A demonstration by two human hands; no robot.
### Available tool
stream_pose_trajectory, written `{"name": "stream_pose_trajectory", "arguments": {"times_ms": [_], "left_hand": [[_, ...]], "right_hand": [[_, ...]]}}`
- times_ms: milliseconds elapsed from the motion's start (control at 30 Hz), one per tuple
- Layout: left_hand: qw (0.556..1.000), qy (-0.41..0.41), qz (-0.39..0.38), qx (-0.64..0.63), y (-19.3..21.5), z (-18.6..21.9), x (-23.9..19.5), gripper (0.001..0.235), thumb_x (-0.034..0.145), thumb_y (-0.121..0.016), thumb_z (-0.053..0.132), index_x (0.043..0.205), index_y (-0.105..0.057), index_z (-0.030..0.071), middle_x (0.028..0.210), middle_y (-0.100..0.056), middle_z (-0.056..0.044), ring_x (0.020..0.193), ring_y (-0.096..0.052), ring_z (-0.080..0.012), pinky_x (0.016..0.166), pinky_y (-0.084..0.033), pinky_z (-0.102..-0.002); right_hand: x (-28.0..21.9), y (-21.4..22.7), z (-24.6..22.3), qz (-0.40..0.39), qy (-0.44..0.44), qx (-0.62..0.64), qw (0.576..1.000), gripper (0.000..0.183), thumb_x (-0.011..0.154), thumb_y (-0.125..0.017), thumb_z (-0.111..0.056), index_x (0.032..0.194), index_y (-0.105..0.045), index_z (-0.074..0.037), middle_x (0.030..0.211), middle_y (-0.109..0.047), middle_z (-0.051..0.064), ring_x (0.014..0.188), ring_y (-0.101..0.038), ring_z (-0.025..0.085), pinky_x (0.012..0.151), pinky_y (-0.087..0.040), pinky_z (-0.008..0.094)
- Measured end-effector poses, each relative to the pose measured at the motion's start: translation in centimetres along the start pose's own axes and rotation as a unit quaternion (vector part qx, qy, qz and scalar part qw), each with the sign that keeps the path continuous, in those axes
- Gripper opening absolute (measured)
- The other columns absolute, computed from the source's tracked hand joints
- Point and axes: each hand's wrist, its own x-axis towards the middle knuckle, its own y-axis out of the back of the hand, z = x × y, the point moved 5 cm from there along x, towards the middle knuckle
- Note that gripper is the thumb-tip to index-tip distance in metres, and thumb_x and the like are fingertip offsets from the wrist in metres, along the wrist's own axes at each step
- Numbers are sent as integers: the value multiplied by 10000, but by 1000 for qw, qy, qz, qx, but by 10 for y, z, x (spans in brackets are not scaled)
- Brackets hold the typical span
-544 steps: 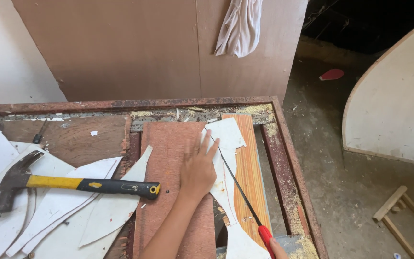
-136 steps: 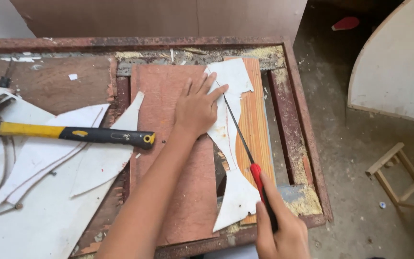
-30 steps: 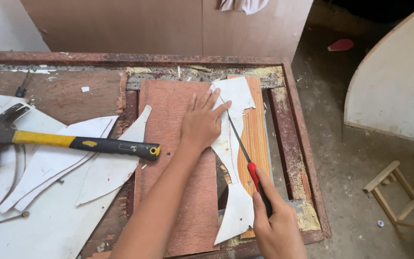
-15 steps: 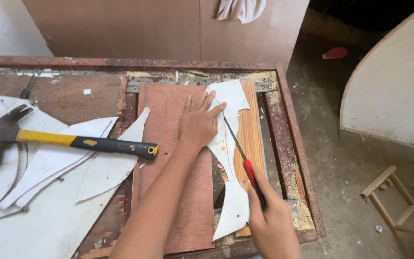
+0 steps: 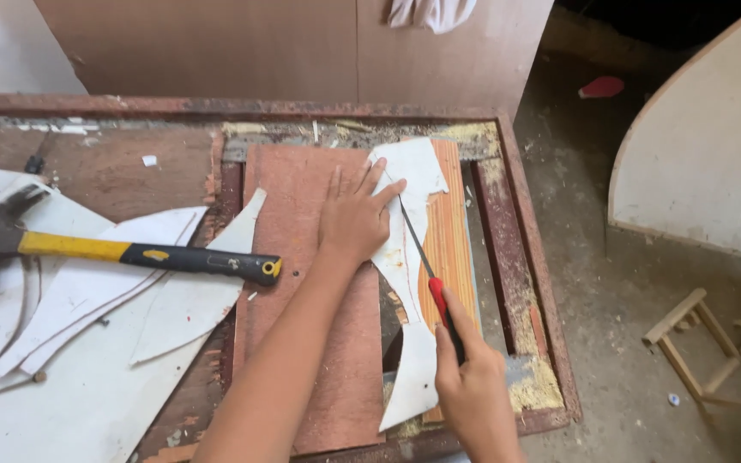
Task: Using a hand saw to cut a curved shape out of a thin white material on a workbench.
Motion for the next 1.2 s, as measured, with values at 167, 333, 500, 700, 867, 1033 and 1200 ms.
{"name": "stream_pose_trajectory", "arguments": {"times_ms": [167, 333, 500, 700, 867, 1033, 1200], "left_hand": [[1000, 14, -17, 2, -7, -4, -2, 513, 1005, -355, 316, 1501, -425, 428, 1680, -234, -18, 1558, -169, -236, 1246, -60, -590], [997, -27, 68, -22, -9, -3, -7, 531, 949, -451, 210, 1450, -539, 363, 1640, -336, -83, 1528, -254, -280, 1229, -109, -614], [997, -25, 63, -24, -4, 0, 0, 523, 951, -443, 234, 1445, -538, 379, 1645, -329, -64, 1535, -239, -254, 1235, -90, -600], [1000, 16, -8, 6, 1, 4, -4, 527, 985, -385, 289, 1491, -445, 422, 1678, -243, -19, 1554, -173, -220, 1229, -56, -619], [1000, 15, 5, 17, -1, 2, -1, 518, 1000, -386, 296, 1500, -433, 420, 1685, -221, -27, 1559, -154, -234, 1219, -44, -650], [999, -6, 37, 9, -4, 2, -4, 511, 987, -416, 268, 1477, -480, 401, 1668, -268, -57, 1545, -209, -263, 1217, -79, -662], [999, 6, 32, 4, -5, 3, 0, 518, 973, -421, 274, 1470, -488, 405, 1670, -263, -52, 1550, -192, -244, 1215, -67, -660]], "right_hand": [[-35, 12, 34, 61, 18, -49, 997, 551, 945, -560, -243, 1486, -583, -351, 549, -690, -12, 392, -395, 108, 444, -332, 246], [-35, 14, 34, 56, 50, -19, 997, 562, 939, -543, -175, 1489, -554, -288, 964, -773, -37, 390, -419, 81, 422, -388, 242], [-19, 1, 17, 31, 34, 11, 999, 562, 943, -528, -153, 1490, -547, -283, 1252, -805, -33, 556, -575, 111, 575, -459, 230], [-25, 3, 12, 12, -3, 17, 1000, 564, 959, -512, -177, 1506, -517, -311, 1345, -753, -105, 402, -310, 107, 400, -353, 267], [-71, 13, 23, 160, -13, -15, 987, 448, 935, -593, -231, 1361, -717, -295, 864, -862, -97, 409, -448, 52, 446, -352, 203], [-70, 2, 27, 181, 2, -50, 982, 432, 921, -625, -233, 1326, -732, -338, 705, -797, -95, 418, -347, 66, 450, -325, 214], [-11, -10, 8, 18, 16, 35, 999, 559, 957, -493, -146, 1505, -522, -253, 1415, -690, 3, 890, -487, 140, 789, -420, 278]]}}
